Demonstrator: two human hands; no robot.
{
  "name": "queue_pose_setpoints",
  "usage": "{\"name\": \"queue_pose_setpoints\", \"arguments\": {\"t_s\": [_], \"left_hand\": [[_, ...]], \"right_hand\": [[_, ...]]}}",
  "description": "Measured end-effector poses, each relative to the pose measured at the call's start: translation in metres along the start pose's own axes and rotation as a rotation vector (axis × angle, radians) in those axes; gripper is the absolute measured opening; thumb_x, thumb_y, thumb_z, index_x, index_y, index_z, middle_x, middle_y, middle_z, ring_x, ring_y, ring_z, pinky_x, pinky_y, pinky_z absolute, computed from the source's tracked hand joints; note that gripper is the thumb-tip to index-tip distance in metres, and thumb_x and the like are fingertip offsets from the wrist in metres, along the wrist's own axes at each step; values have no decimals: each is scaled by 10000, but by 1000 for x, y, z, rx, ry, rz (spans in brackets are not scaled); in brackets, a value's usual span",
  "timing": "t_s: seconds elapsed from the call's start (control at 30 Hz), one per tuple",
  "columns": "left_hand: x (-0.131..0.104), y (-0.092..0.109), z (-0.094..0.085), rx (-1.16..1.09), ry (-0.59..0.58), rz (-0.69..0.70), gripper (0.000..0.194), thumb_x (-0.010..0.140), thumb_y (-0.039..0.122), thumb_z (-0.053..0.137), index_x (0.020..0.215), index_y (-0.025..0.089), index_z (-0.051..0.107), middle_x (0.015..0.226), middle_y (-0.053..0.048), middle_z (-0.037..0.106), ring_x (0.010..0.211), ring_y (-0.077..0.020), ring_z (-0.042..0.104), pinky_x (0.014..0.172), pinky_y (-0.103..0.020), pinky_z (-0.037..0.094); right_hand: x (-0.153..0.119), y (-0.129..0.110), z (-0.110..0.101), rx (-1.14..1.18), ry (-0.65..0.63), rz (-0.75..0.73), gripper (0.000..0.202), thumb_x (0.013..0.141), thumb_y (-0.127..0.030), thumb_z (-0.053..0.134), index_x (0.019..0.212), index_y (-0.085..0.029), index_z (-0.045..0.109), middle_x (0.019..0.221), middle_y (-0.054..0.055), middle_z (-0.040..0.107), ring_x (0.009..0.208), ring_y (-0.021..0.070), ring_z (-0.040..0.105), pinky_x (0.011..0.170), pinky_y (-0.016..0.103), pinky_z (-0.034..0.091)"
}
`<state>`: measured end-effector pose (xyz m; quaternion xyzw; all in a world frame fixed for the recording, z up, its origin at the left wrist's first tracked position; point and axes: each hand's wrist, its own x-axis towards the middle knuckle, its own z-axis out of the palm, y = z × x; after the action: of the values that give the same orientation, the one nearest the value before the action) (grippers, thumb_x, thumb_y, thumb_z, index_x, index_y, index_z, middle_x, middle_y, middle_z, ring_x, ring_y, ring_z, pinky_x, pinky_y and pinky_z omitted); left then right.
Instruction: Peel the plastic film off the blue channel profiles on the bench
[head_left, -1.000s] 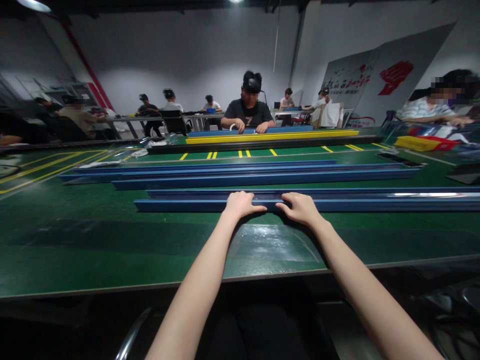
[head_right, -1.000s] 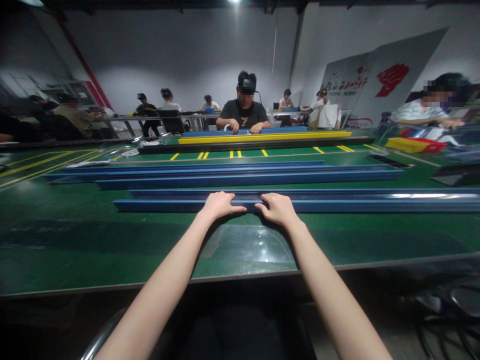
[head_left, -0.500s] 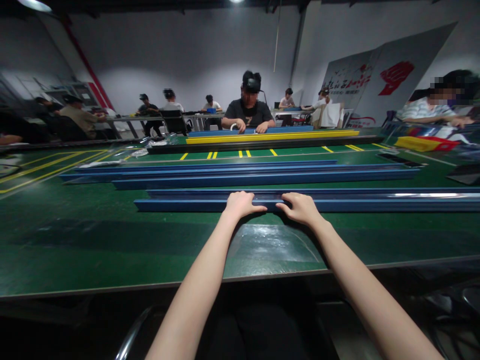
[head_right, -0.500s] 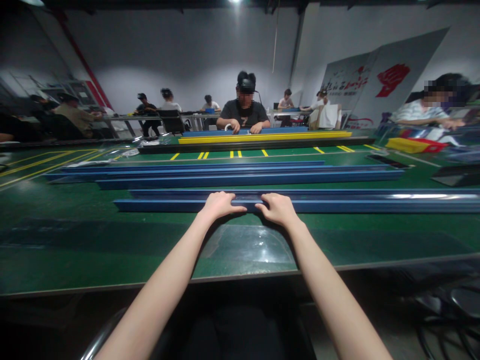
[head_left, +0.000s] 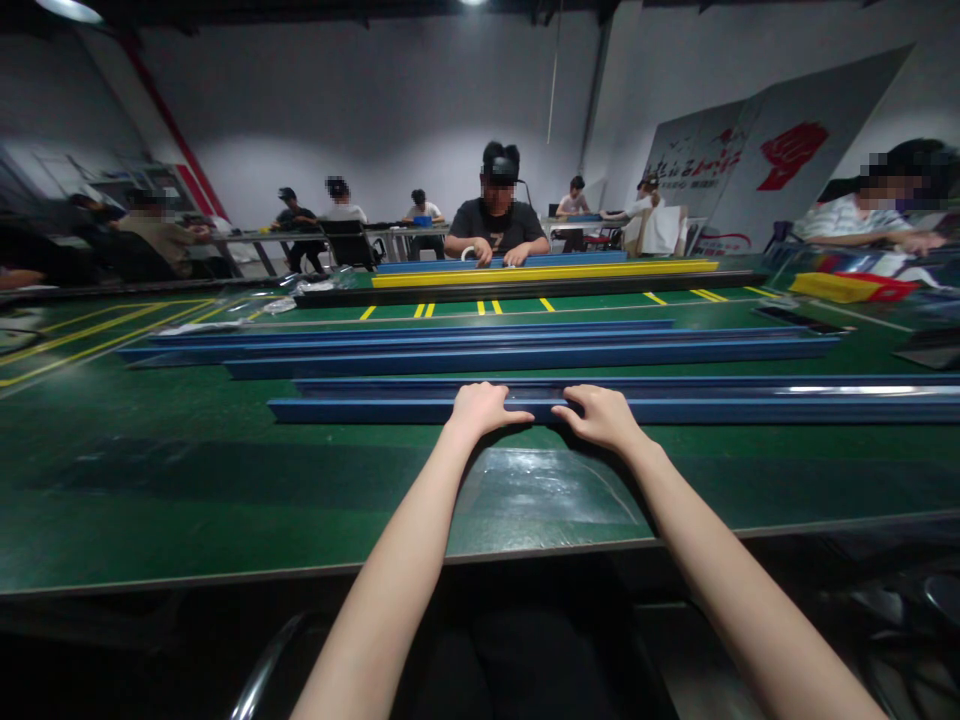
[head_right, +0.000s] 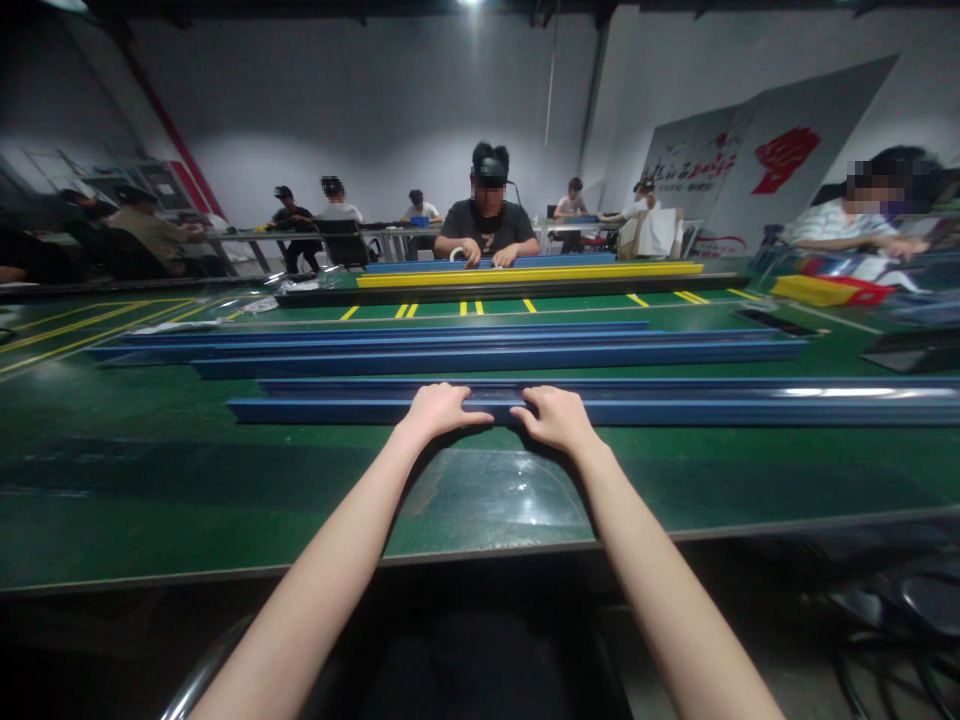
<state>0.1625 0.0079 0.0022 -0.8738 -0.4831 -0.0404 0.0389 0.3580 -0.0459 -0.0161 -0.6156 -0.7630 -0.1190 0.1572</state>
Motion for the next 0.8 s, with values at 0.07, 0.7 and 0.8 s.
{"name": "queue_pose_setpoints", "arguments": {"t_s": [0.07,0.7,0.8], "left_hand": [[0,0,0,0,1,0,686,653,768,340,884,185,618,897,-103,661,874,-259,609,731,-306,450],[0,0,0,-7,3,9,691,653,771,335,888,185,617,899,-105,660,870,-266,608,732,-321,452],[1,-1,2,-1,4,5,695,650,773,334,896,187,616,898,-102,660,871,-263,609,733,-317,452]], "right_hand": [[0,0,0,-5,3,0,333,815,-449,372,790,-194,586,831,58,648,786,179,572,600,240,303],[0,1,2,-4,7,6,329,811,-451,379,785,-196,585,839,53,650,794,178,572,604,239,303],[0,1,1,-1,13,2,324,811,-447,382,783,-196,585,840,52,650,794,178,573,606,239,303]]}}
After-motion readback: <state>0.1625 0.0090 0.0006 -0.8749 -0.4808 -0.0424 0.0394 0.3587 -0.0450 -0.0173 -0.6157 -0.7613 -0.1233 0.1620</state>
